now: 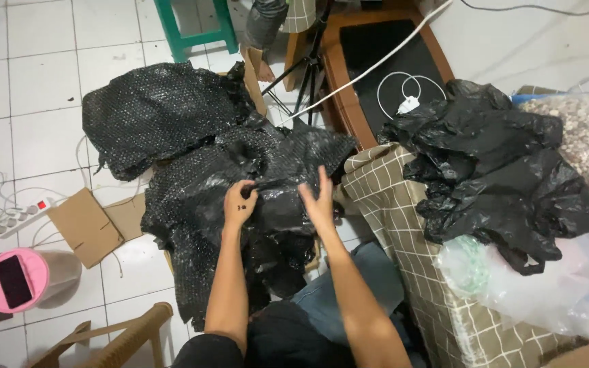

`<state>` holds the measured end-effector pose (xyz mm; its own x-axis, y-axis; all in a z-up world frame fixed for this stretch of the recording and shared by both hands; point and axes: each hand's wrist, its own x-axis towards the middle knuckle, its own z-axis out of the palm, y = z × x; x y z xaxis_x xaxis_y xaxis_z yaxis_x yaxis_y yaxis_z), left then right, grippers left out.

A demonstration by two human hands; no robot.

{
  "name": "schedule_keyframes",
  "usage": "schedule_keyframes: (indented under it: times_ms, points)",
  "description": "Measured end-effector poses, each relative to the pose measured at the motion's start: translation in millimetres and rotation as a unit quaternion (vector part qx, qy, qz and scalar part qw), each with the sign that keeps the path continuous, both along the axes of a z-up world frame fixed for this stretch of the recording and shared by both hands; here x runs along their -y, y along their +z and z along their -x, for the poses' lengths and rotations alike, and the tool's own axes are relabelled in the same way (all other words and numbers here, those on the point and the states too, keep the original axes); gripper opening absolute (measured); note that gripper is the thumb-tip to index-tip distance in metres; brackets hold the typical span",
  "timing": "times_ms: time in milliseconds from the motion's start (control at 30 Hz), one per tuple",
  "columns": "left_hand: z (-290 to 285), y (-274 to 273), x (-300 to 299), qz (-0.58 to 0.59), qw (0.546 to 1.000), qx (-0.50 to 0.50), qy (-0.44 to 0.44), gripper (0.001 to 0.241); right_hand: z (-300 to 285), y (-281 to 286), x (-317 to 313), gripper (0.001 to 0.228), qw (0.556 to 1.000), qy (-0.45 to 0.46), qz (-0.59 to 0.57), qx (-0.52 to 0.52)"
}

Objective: The person wraps aquarium items in bubble wrap, places them into small cardboard boxes, and uses a digital scale to weigh bags filled with small white aquarium stones.

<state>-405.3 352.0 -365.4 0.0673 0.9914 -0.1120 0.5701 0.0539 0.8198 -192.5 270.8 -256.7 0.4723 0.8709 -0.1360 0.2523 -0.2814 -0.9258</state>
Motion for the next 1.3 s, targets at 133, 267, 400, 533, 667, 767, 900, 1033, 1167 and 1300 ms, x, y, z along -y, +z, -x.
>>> schedule_keyframes:
  times_ms: [133,267,400,533,667,767,900,1033,1167,1300]
  points:
    - [-21,84,7,0.005,0.982,0.186,-0.006,0.023,31,-6,6,0.115,0.989,0.128,0.059,0.045]
    - [-26,91,-1,-0.021,0.932,0.363,0.007,0.027,31,-69,-4,0.066,0.985,0.069,0.040,0.155]
    - [-3,66,-6,-0.151,0.973,0.087,0.152,0.068,14,-56,-4,0.033,0.982,-0.060,-0.061,0.167]
    - [7,63,10,0.043,0.996,-0.015,0.070,0.105,-12,-36,6,0.028,0.981,-0.094,-0.080,0.147]
    - [0,12,0,-0.048,0.996,-0.056,0.053,0.059,-21,-7,18,0.039,0.983,-0.132,-0.075,0.100]
    - [-2,42,-6,-0.195,0.974,0.023,0.112,0.032,-8,22,23,0.062,0.985,-0.144,-0.077,0.059]
    - [15,92,-21,-0.291,0.933,0.079,0.195,0.019,25,47,26,0.082,0.988,-0.103,-0.111,0.045]
    - [34,117,-35,-0.337,0.905,0.103,0.237,0.015,31,-65,27,0.062,0.973,0.009,-0.129,0.190]
    - [35,145,-31,-0.259,0.906,0.248,0.226,0.030,45,-66,35,0.091,0.925,0.234,0.202,0.220]
    - [19,182,-12,-0.274,0.914,0.261,0.146,0.040,45,14,32,0.126,0.955,0.215,0.171,0.109]
